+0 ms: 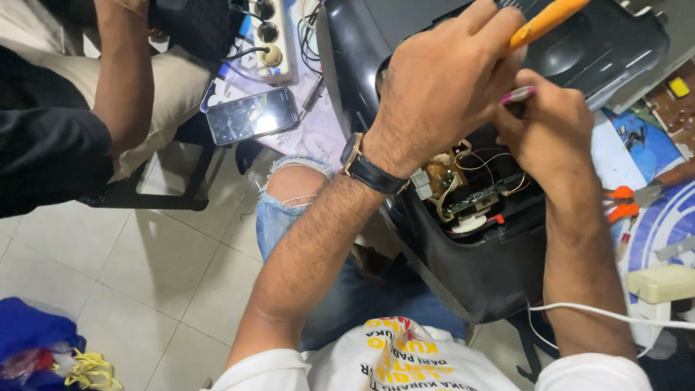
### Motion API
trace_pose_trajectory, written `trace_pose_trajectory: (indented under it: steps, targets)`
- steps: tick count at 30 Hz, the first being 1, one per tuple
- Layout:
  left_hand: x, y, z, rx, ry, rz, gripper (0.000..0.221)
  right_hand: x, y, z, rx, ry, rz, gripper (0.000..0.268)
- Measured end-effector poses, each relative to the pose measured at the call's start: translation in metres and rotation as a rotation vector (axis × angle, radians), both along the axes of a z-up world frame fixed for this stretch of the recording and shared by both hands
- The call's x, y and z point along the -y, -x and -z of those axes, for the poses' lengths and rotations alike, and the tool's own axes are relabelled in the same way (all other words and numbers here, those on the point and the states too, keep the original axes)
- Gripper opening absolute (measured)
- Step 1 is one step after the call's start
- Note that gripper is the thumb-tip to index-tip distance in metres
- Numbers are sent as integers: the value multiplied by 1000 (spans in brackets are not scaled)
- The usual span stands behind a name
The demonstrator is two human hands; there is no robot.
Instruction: Cleaning the internal components and circuit boards of an electronic device using brushes to remove dust.
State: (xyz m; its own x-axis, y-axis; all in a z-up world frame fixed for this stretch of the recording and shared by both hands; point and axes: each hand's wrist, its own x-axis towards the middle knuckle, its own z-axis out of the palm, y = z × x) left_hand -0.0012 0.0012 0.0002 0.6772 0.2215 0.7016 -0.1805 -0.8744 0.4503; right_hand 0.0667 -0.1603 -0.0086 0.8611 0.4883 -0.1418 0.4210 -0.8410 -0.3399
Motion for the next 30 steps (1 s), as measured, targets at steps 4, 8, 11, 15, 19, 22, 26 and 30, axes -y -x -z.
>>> trace_pose_trajectory:
  steps: [4,8,11,15,19,22,26,30]
  targets:
    - [1,0,-1,16,9,22,9,3,-1,6,36,82,-109,15]
    - [-2,3,-1,-7,-9,2,10,8,-7,15,113,-55,-81,29]
    - [-1,0,-2,3,6,14,9,21,-7,11,211,-254,-220,14]
    - [-3,1,-1,-5,0,-4,13,44,3,-6,258,-610,-194,8]
    - [-3,-2,2,18,21,-1,11,42,0,-5,126,-755,-69,22]
    - [-1,-2,1,4,-3,1,11,40,-7,-3,121,-717,-64,21]
    - [0,-2,2,9,-7,-5,10,38,-8,-2,183,-660,-184,29]
    - [-1,0,1,18,-5,9,10,33,-1,-7,214,-637,-229,36]
